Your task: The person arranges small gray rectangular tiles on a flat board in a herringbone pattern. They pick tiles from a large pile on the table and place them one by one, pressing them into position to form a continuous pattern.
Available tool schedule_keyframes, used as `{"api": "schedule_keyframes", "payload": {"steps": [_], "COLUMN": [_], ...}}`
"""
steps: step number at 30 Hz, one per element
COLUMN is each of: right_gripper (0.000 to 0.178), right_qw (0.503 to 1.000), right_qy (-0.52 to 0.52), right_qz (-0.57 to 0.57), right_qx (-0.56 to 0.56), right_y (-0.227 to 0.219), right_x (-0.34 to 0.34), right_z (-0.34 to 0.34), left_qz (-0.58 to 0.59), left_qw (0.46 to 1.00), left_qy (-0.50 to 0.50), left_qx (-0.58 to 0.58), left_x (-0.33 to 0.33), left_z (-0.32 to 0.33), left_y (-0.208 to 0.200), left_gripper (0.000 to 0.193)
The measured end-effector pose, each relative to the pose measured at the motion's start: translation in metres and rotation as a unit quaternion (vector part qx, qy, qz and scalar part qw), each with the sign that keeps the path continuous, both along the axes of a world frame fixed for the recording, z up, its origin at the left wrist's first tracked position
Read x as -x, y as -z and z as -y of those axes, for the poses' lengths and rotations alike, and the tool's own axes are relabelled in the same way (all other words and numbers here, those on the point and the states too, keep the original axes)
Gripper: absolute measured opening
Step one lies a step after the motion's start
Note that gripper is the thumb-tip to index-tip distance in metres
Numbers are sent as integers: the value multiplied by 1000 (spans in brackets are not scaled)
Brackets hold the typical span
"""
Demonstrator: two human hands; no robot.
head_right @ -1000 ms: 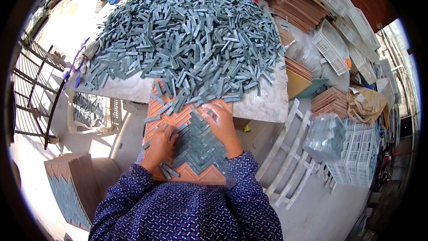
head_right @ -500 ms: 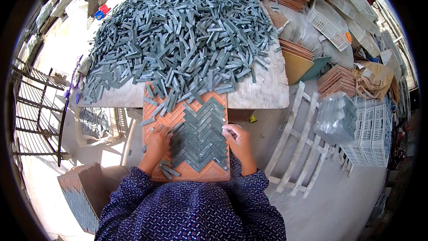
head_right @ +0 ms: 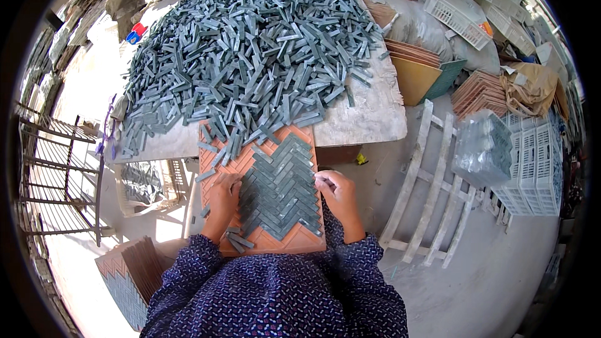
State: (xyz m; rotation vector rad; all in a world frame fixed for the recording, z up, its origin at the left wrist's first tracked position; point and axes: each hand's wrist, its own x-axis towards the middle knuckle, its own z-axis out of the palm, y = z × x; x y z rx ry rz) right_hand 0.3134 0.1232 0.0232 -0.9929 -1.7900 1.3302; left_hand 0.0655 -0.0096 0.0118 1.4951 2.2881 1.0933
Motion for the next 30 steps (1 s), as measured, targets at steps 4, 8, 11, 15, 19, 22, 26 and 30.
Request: {"api": "schedule_keyframes", "payload": {"steps": [4,8,11,15,19,22,26,30], "right_gripper": [13,13,13,13,11,12,12,12], "right_qw": [1000,1000,1000,999,997,997,999,999], "right_qy": [2,0,9,13,30,25,19,10], "right_qz": [11,7,7,36,55,54,37,36], "right_qx": [-9,-3,-15,-26,-42,-38,-33,-19], "right_y": [-3,-2,-5,-19,-17,-17,-21,-18], "right_x": [2,4,2,-1,-8,-8,-3,-3], "right_z": [2,2,3,4,6,6,8,8], "left_qz": [-40,-51,-30,-101,-94,-112,-138,-129], "left_qw": [998,996,1000,995,995,993,990,992], "left_qy": [25,75,-1,-7,18,33,26,2], "left_qx": [33,12,2,-7,-9,-7,30,0], "left_x": [3,20,37,45,56,61,55,42], "left_z": [-4,-12,-34,-52,-56,-51,-42,-33], "left_y": [0,-10,-10,-10,3,7,6,0], "left_gripper": [8,12,26,33,32,28,22,24]}}
